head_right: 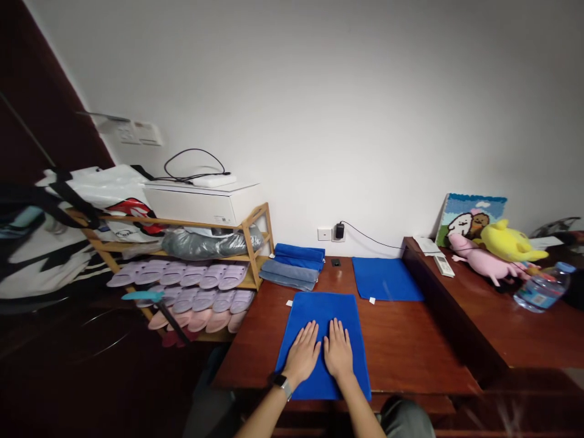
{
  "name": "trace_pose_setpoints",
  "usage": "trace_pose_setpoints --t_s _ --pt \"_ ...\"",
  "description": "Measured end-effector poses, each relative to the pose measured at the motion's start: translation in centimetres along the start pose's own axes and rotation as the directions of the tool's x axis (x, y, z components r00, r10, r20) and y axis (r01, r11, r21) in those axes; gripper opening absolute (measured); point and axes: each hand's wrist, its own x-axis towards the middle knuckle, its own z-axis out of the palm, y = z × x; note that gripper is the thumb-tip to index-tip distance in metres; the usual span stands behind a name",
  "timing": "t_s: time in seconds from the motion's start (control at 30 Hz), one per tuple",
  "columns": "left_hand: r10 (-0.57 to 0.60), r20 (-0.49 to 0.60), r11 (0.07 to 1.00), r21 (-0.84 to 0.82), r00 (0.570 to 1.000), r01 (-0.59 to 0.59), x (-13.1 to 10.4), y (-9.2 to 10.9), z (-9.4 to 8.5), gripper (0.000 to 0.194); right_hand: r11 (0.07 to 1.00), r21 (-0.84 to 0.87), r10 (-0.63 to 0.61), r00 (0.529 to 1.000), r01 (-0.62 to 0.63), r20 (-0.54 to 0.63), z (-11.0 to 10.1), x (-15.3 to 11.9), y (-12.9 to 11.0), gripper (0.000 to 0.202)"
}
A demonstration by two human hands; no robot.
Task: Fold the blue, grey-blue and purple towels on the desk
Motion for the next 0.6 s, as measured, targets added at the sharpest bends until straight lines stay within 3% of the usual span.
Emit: trace_pose_setpoints --t_s 0.1,0.23,0.37,0.47,0.6 --pt "-0.008 0.005 1.0 0.002 1.0 0.008 -0.3 -0.7 0.7 0.062 0.999 -0.01 0.04 0.999 -0.04 0.028 1.0 0.1 1.3 0.07" --pt "-0.072 -0.03 0.997 0.02 0.997 0.073 -3.2 -3.6 0.9 0.065 0.991 -0.023 0.135 0.991 -0.135 -0.017 2.6 -1.7 6.1 0.073" --pt "-0.107 -0.042 0.993 0.035 0.993 0.109 -5.0 -5.3 0.3 0.063 0.982 -0.045 0.186 0.983 -0.185 0.005 2.5 -3.0 9.3 0.076" --pt "-0.094 -0.058 0.995 0.034 0.994 0.096 -3.5 -4.8 0.0 0.062 0.985 -0.04 0.169 0.986 -0.169 -0.007 1.3 -1.7 8.6 0.075" --pt "0.0 -0.075 1.0 0.01 0.997 0.001 2.5 -2.6 0.2 0.061 0.998 0.007 0.066 0.994 -0.065 -0.082 -0.5 3.4 4.4 0.07"
